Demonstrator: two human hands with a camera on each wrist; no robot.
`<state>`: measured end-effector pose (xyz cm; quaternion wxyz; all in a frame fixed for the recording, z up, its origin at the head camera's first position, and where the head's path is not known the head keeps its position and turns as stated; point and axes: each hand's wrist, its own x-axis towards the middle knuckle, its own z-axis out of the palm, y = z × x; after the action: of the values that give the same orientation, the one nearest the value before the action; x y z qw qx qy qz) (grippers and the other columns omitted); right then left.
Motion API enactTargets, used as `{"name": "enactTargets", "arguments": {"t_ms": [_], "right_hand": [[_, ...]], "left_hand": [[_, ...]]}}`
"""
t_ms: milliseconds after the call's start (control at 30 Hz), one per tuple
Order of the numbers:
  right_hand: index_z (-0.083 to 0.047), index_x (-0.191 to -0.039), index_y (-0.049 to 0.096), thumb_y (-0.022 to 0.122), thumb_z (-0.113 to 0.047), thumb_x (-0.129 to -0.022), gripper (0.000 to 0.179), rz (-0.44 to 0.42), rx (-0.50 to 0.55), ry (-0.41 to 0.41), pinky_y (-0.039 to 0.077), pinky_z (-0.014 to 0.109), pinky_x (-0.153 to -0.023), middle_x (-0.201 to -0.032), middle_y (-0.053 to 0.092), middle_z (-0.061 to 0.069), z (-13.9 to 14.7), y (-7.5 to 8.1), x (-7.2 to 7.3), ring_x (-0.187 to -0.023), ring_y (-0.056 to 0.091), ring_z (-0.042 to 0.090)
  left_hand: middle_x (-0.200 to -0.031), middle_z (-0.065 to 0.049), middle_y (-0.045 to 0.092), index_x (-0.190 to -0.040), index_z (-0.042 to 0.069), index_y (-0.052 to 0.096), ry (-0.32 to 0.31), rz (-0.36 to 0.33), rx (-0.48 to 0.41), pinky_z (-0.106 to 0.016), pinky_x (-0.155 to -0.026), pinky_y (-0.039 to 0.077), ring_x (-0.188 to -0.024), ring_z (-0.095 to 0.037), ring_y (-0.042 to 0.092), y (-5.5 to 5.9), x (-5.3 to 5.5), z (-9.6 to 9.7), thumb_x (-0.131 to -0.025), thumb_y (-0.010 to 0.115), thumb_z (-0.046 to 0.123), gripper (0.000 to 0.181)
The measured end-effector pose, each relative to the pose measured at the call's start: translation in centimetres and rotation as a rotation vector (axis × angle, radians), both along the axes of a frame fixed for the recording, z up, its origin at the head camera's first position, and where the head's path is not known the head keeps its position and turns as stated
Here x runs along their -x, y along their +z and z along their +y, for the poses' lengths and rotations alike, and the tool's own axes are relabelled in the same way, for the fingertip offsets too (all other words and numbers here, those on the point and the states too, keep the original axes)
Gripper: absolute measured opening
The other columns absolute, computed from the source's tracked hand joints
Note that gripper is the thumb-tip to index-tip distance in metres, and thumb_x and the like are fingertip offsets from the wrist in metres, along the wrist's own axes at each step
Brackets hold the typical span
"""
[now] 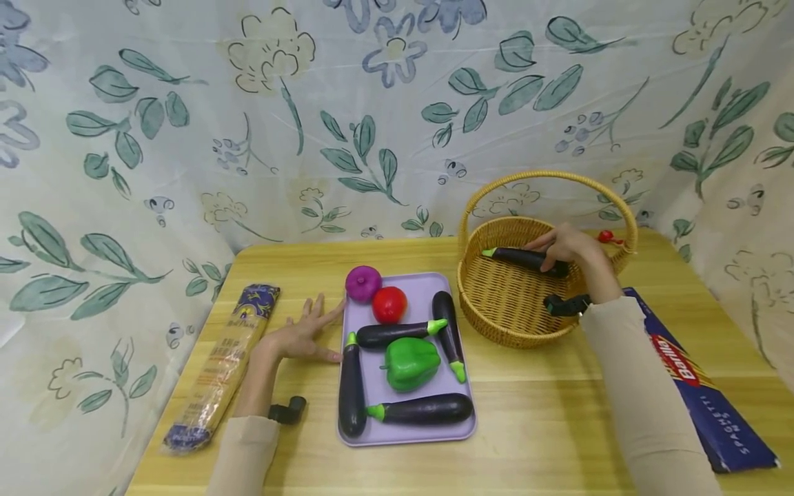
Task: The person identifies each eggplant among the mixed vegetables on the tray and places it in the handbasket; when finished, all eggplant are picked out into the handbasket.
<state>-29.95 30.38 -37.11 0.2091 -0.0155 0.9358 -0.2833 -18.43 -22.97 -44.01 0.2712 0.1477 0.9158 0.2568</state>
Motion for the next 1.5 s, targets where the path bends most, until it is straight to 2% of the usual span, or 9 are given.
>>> {"name": "enactTargets", "arguments": {"t_ms": [100,200,567,800,933,1133,1333,1500], "right_hand": [[-0.002,-0.137,0.064,0.079,0.006,-0.082,0.057,-0.019,-0.009,0.007,0.059,0.037,-0.082,-0.144,0.052,0.035,0.1,-0.1,0.4,-0.131,0.048,0.056],[-0.002,-0.137,0.064,0.079,0.007,-0.081,0.059,-0.031,-0.013,0.008,0.051,0.029,-0.070,-0.145,0.051,0.036,0.1,-0.1,0.6,-0.128,0.051,0.055],[0.001,-0.130,0.069,0.082,0.010,-0.076,0.056,0.039,0.011,-0.012,0.051,0.028,-0.066,-0.138,0.056,0.037,-0.2,-0.8,0.6,-0.122,0.056,0.055],[0.001,-0.129,0.069,0.081,0.009,-0.078,0.053,0.089,0.006,-0.029,0.060,0.035,-0.077,-0.135,0.060,0.033,-0.7,-1.0,0.4,-0.127,0.055,0.054],[0.003,-0.132,0.067,0.078,0.009,-0.081,0.052,0.085,0.029,-0.024,0.061,0.045,-0.088,-0.136,0.059,0.033,-1.0,-1.1,0.3,-0.128,0.053,0.054],[0.006,-0.137,0.063,0.075,0.012,-0.084,0.055,0.095,0.089,-0.008,0.063,0.045,-0.088,-0.140,0.057,0.037,-1.3,-0.5,0.1,-0.128,0.055,0.053],[0.004,-0.137,0.063,0.076,-0.005,-0.091,0.049,0.198,0.108,0.096,0.061,0.050,-0.094,-0.139,0.060,0.033,-1.9,1.2,-1.3,-0.128,0.058,0.052],[0.000,-0.142,0.061,0.072,-0.023,-0.099,0.050,0.234,0.121,0.215,0.054,0.059,-0.102,-0.142,0.061,0.029,-2.7,2.7,-3.5,-0.128,0.059,0.050]], "left_hand": [[-0.169,-0.025,-0.025,-0.167,0.033,0.008,-0.002,0.004,0.007,-0.081,-0.116,-0.014,-0.155,-0.050,-0.025,0.0,0.0,0.0,-0.084,0.082,0.049,0.113],[-0.168,-0.026,-0.025,-0.167,0.033,0.008,-0.007,0.007,0.002,-0.081,-0.116,-0.014,-0.155,-0.050,-0.025,-0.1,0.0,0.1,-0.084,0.082,0.049,0.113],[-0.168,-0.025,-0.025,-0.167,0.033,0.007,-0.003,0.000,0.007,-0.081,-0.116,-0.014,-0.155,-0.050,-0.025,0.0,0.0,0.0,-0.084,0.082,0.049,0.113],[-0.168,-0.025,-0.026,-0.167,0.033,0.008,0.002,-0.002,-0.004,-0.081,-0.116,-0.014,-0.155,-0.049,-0.026,0.1,0.0,0.0,-0.083,0.083,0.049,0.114],[-0.168,-0.025,-0.025,-0.167,0.034,0.007,0.000,-0.002,-0.004,-0.081,-0.116,-0.013,-0.155,-0.049,-0.026,0.1,0.0,0.1,-0.083,0.082,0.050,0.113],[-0.169,-0.025,-0.025,-0.167,0.033,0.008,0.002,-0.009,-0.005,-0.080,-0.117,-0.013,-0.155,-0.049,-0.025,0.0,0.1,0.3,-0.084,0.082,0.050,0.113],[-0.168,-0.026,-0.025,-0.167,0.032,0.007,0.001,-0.009,-0.005,-0.081,-0.116,-0.013,-0.155,-0.049,-0.025,0.2,0.0,0.3,-0.084,0.082,0.049,0.113],[-0.168,-0.027,-0.025,-0.167,0.031,0.008,-0.002,-0.007,-0.015,-0.082,-0.115,-0.013,-0.155,-0.050,-0.025,0.3,-0.1,0.3,-0.084,0.082,0.049,0.113]]}}
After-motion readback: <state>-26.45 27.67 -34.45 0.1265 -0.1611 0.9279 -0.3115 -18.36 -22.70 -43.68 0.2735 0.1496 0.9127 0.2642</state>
